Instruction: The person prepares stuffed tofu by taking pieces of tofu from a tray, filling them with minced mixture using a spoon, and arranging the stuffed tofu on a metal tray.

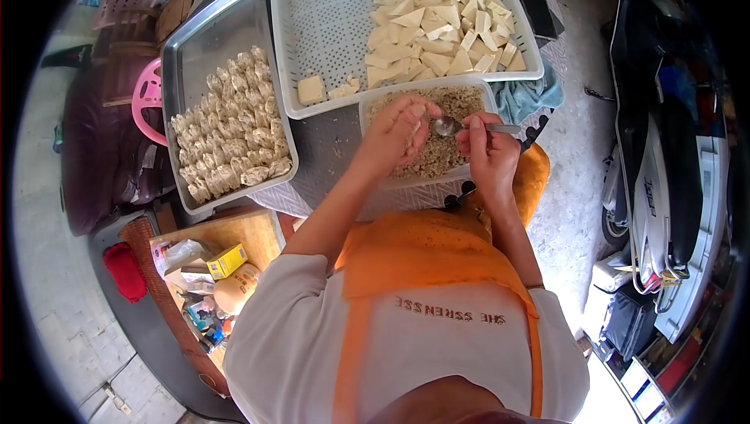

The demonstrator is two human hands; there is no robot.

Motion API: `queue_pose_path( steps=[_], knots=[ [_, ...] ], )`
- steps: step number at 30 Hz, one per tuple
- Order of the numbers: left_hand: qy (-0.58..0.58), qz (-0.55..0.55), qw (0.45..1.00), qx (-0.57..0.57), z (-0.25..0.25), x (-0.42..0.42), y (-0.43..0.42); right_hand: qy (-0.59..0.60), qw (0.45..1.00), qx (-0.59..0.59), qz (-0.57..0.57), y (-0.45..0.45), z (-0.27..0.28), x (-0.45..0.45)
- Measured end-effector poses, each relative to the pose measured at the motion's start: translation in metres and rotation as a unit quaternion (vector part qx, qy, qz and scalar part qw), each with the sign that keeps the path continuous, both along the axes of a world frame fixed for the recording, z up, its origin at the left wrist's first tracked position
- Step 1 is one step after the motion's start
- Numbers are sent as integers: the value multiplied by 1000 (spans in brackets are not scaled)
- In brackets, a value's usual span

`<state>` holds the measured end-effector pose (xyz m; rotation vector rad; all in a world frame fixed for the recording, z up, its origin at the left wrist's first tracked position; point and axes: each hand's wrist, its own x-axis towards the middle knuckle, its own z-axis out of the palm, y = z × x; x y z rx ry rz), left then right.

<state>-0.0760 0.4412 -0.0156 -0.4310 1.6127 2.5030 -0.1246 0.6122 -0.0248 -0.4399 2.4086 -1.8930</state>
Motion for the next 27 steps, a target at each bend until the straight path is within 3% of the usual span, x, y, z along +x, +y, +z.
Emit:
queue_pose_path(
  steps=[5,8,11,17,20,23,26,27],
  knots=[
    [4,-4,998,55,-8,1,-3,9,1000,-3,2,0,0,0],
    [-26,10,999,30,-1,2,0,9,1000,0,0,0,-1,0],
    [-18,50,993,106,-3,0,-1,9,1000,6,0,0,0,1],
    [-9,0,991,131,3,1,-5,32,999,12,6,1,-4,-1],
    [74,-34,953,291,-15,-2,-9,30,999,15,4,1,-2,0],
    [-62,130,958,248,30,-15,17,27,999,18,0,0,-1,0],
    [27,42,982,180,21,-7,13,53,998,33,3,1,-3,-2],
    [28,42,976,214,13,-5,10,65,997,39,6,2,-4,-1]
  ],
)
